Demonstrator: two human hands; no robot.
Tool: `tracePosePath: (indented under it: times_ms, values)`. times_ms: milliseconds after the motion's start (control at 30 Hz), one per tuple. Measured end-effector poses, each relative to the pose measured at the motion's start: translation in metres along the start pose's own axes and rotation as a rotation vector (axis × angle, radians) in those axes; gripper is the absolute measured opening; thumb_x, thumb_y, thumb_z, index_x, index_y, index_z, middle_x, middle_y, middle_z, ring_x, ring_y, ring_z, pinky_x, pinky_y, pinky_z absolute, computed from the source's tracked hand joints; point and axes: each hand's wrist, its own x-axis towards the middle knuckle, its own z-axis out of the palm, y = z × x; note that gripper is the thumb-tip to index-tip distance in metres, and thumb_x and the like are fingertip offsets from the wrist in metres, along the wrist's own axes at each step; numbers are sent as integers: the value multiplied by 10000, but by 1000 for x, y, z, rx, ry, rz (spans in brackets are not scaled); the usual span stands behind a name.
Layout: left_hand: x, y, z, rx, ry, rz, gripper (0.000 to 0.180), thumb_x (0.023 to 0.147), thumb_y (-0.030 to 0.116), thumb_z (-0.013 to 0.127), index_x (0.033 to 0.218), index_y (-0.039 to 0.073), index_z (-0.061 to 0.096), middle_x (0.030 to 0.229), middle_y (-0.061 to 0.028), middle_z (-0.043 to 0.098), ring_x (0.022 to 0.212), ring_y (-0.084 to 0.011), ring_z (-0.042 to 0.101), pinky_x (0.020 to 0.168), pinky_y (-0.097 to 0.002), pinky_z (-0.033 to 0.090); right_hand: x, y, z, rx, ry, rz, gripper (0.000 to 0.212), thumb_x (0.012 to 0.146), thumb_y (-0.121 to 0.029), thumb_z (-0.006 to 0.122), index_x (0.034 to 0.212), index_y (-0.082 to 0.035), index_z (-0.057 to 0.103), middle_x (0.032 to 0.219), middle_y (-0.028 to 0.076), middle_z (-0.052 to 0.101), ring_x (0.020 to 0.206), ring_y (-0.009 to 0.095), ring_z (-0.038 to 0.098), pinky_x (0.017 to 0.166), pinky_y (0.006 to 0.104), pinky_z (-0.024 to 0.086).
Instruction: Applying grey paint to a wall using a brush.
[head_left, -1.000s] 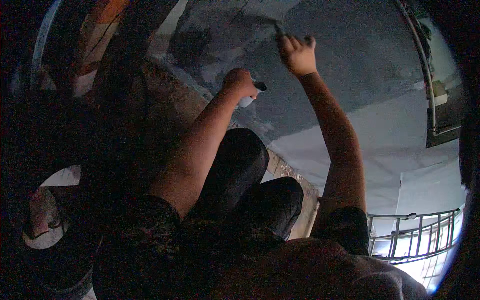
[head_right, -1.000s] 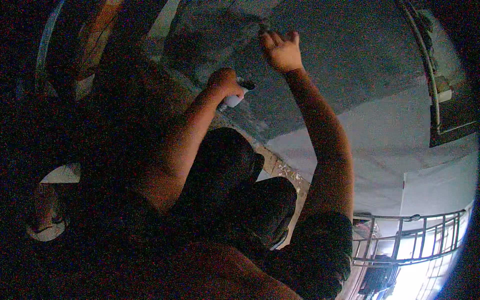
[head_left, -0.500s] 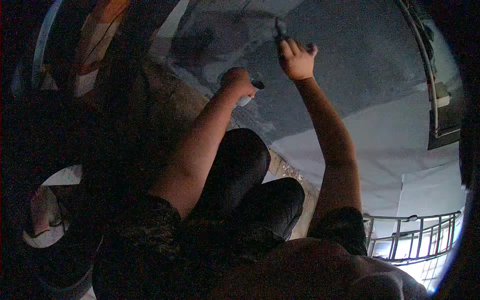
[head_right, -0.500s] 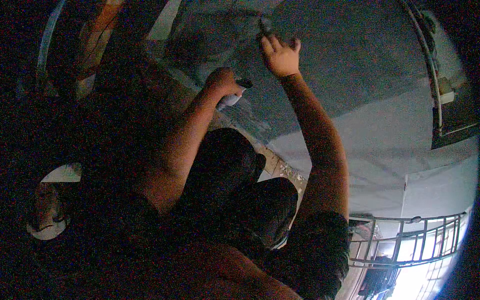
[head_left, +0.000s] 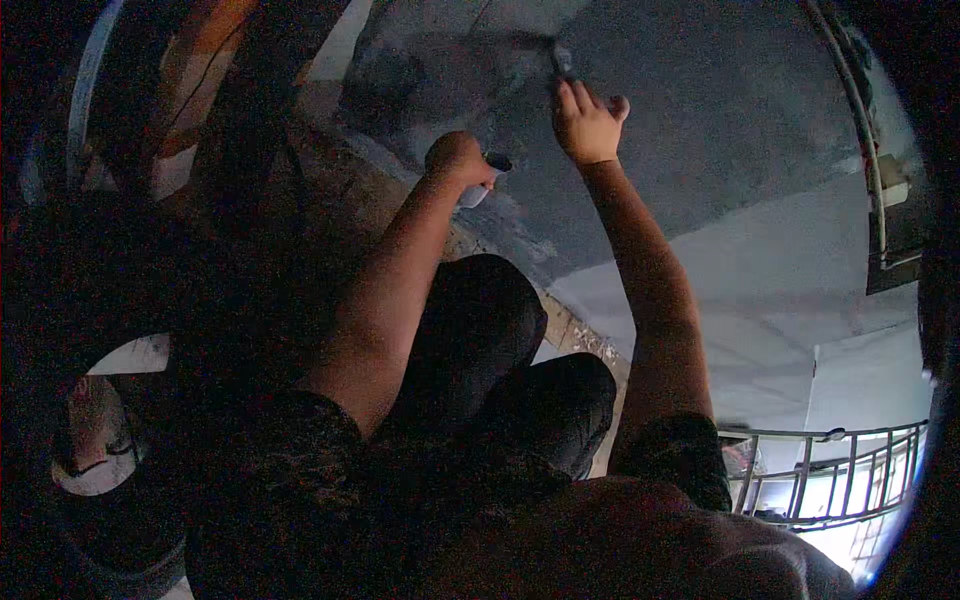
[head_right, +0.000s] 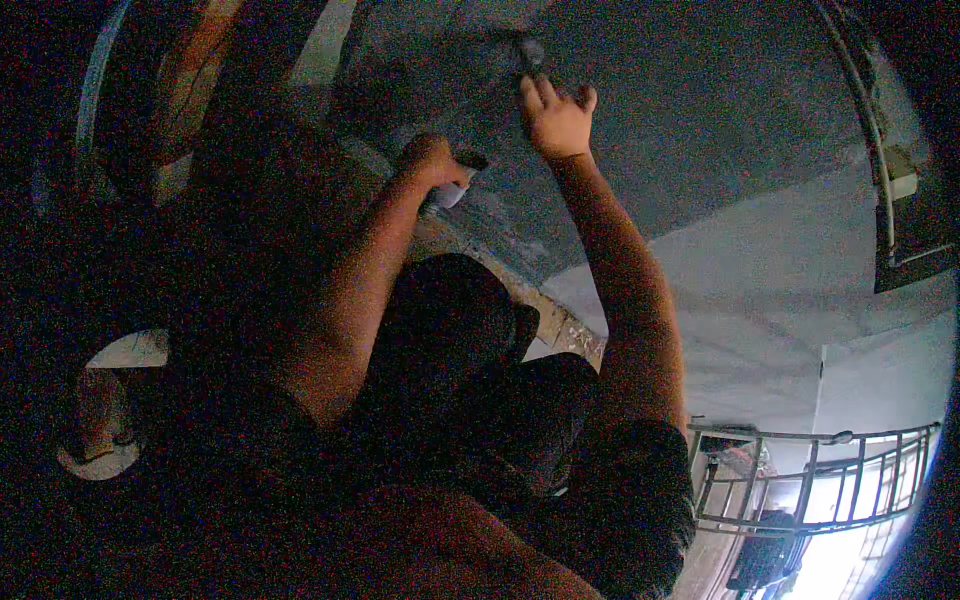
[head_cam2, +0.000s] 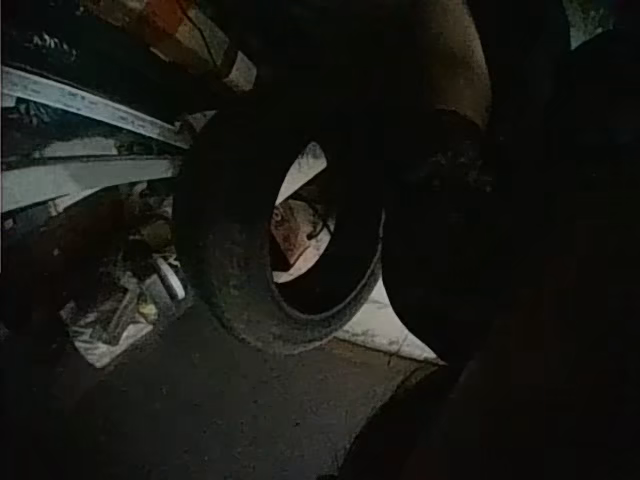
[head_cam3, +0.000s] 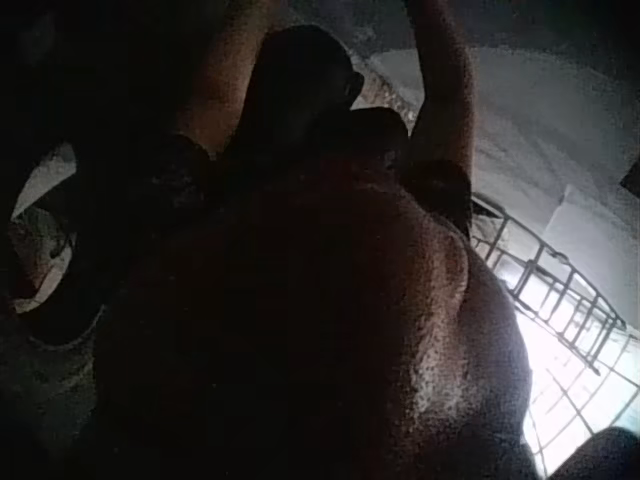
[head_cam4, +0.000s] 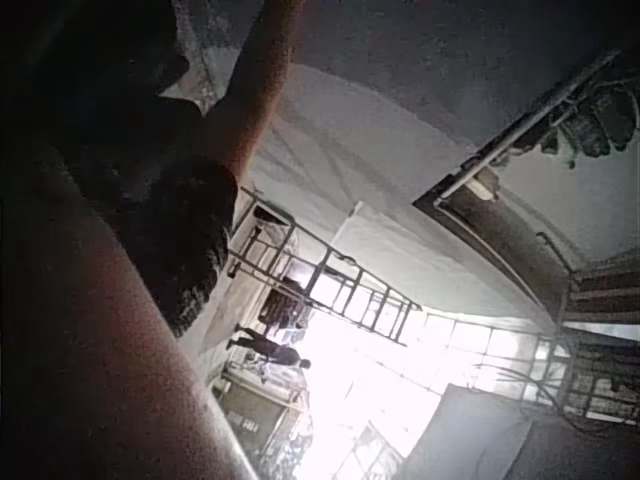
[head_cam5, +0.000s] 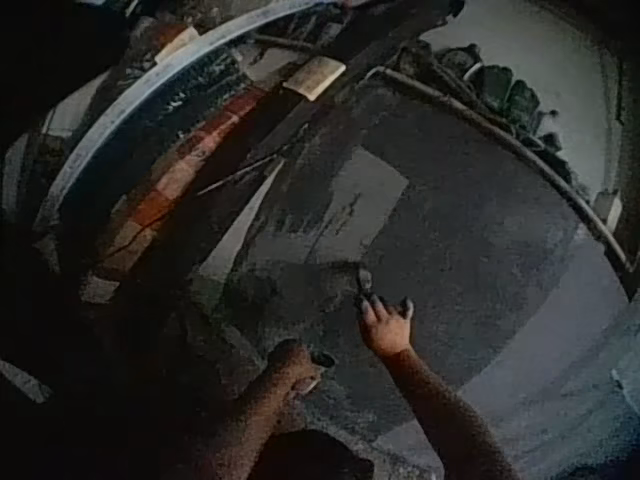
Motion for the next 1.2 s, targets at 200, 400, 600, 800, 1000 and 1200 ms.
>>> tracePosePath:
  times_ms: [200, 400, 600, 800, 1000, 1200]
  values:
    - [1, 3, -2, -44, 6, -6, 510, 486, 265, 835, 897, -9, 706, 947, -215, 675, 890, -327, 670, 782, -396, 538, -4, -6, 19, 8, 97, -113, 261, 860, -230, 554, 1115, -173, 575, 1033, 7, 635, 880, 194, 636, 894, 575, 330]
    - [7, -2, 5, -10, -2, -24, 509, 488, 260, 839, 897, -10, 704, 960, -210, 675, 905, -332, 666, 796, -395, 534, 24, 20, 13, 214, 2, 29, 237, 847, -232, 596, 1080, -188, 593, 988, 13, 669, 922, 237, 626, 871, 515, 317]
    - [5, 2, 0, -21, 11, -27, 489, 483, 245, 845, 876, -11, 706, 962, -210, 675, 909, -327, 666, 793, -391, 534, 37, 34, -10, 217, 329, 189, 252, 840, -210, 589, 1091, -200, 591, 1033, 1, 659, 935, 225, 628, 901, 511, 319]
    - [10, 0, 9, -49, 43, -3, 480, 474, 257, 848, 849, -8, 709, 921, -202, 682, 873, -331, 673, 774, -392, 536, 8, -5, 12, -34, 128, -141, 233, 857, -207, 563, 1089, -200, 583, 1000, 11, 661, 915, 211, 632, 866, 496, 349]
    - [10, -3, 7, -54, 27, 9, 474, 466, 254, 841, 832, -15, 706, 880, -202, 683, 845, -331, 678, 763, -391, 538, 9, -2, 25, 71, 73, -114, 225, 850, -220, 562, 1070, -177, 582, 942, 32, 658, 886, 217, 630, 858, 513, 333]
    - [7, -2, 4, -60, 24, -11, 473, 459, 239, 839, 835, -16, 705, 890, -207, 682, 842, -329, 678, 759, -393, 538, 11, 15, 15, -8, 290, 74, 310, 845, -249, 555, 1138, -150, 568, 1149, 45, 611, 1010, 221, 598, 912, 544, 290]
